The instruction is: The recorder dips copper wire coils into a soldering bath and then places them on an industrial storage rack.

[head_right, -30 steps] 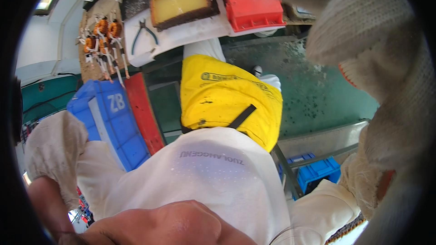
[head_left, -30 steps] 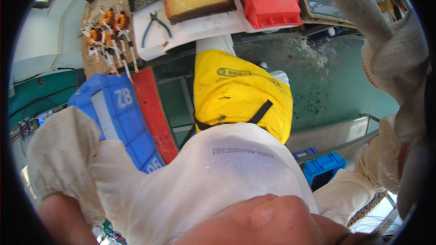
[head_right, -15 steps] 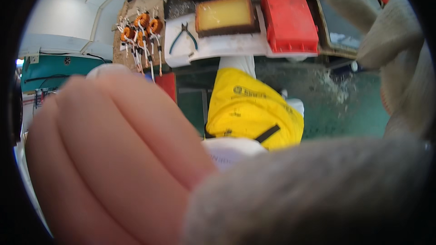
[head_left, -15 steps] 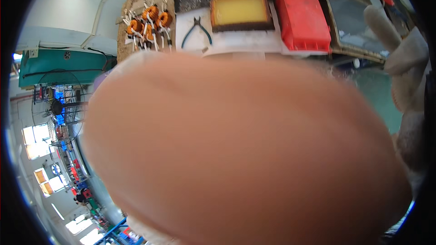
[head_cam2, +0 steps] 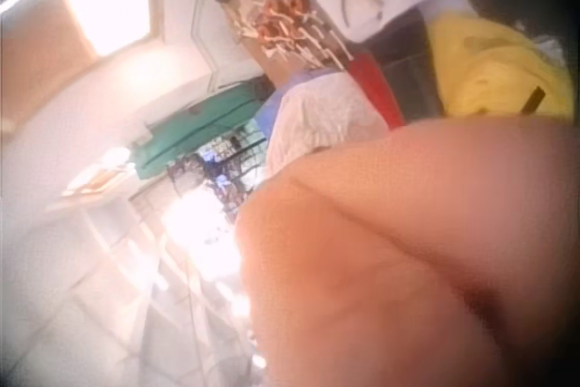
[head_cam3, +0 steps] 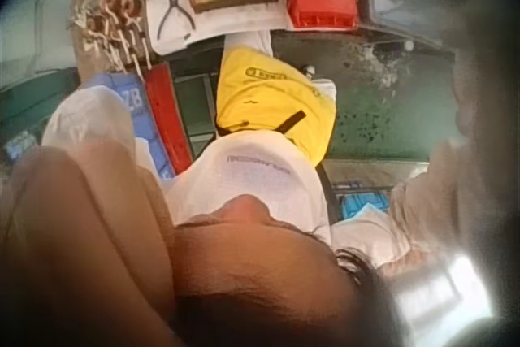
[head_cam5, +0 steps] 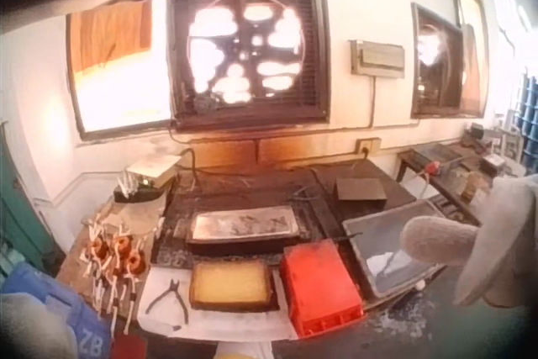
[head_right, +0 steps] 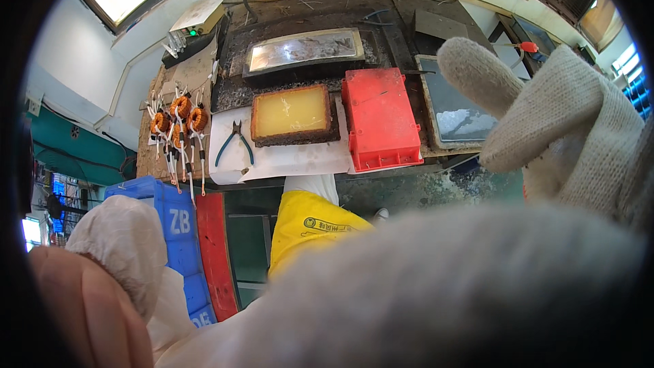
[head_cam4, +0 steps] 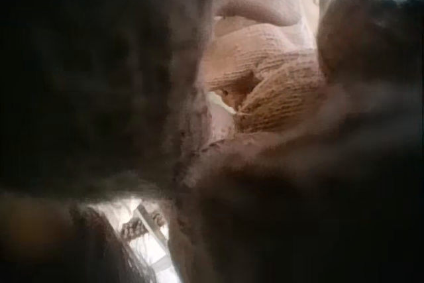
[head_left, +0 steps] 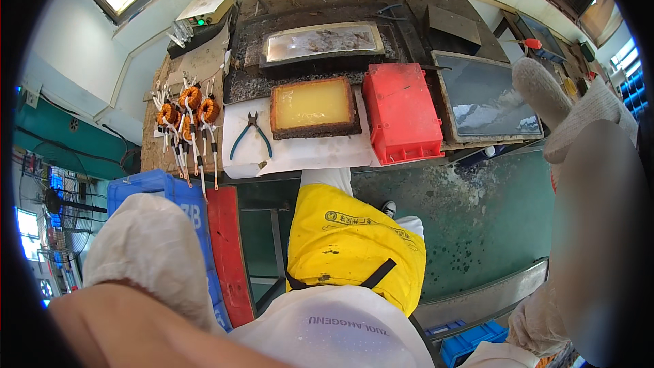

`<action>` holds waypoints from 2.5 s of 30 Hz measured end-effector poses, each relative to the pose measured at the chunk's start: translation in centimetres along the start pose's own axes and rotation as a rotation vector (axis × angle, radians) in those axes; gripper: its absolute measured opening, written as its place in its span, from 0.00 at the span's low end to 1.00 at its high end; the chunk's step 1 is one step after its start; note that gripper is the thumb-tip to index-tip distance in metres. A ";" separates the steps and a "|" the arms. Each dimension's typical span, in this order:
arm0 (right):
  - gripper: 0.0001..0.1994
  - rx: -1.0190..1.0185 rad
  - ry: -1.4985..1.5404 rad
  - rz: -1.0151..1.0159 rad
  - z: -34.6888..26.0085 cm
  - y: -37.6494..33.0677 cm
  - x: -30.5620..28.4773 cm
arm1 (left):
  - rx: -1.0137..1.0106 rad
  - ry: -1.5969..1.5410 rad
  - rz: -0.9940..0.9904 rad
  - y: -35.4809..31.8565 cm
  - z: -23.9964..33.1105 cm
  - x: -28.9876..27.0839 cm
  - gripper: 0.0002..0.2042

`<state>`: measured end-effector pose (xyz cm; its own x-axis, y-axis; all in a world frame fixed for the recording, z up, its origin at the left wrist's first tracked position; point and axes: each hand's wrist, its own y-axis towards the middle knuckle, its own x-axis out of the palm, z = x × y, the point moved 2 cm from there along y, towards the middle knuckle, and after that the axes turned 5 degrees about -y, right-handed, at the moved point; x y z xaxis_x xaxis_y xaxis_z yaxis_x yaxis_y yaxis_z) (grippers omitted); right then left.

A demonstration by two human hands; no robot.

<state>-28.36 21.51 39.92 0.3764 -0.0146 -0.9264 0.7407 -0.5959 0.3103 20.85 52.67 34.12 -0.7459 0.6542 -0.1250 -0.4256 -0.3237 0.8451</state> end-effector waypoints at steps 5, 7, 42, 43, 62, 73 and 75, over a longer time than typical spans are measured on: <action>0.09 0.057 0.056 -0.047 -0.9 -0.9 2.3 | -0.063 -0.143 -0.121 6.2 -8.7 2.9 0.12; 0.09 0.107 0.069 -0.069 0.1 -2.3 2.1 | -0.078 -0.231 -0.174 5.1 -5.6 2.6 0.14; 0.12 0.440 1.912 0.834 -3.8 1.9 20.2 | -0.910 -0.320 0.707 -7.4 -35.5 8.5 0.14; 0.11 0.335 2.036 0.775 -4.2 2.3 21.2 | -0.931 -0.492 0.856 -8.6 -35.6 8.9 0.14; 0.11 0.238 0.855 0.023 -16.5 4.6 34.5 | -0.383 -0.471 1.821 -24.4 -25.4 9.5 0.06; 0.14 -0.183 0.584 -0.548 -22.1 0.4 43.9 | -1.132 0.899 1.224 -22.1 -23.5 9.1 0.07; 0.16 -0.198 0.549 -0.513 -21.4 0.2 44.9 | -1.241 0.877 1.156 -20.7 -23.9 9.2 0.05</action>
<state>0.63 37.92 3.02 0.1429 0.6552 -0.7418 0.9630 -0.2652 -0.0487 10.52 49.10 3.06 -0.7364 -0.5596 -0.3802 0.6201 -0.7830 -0.0485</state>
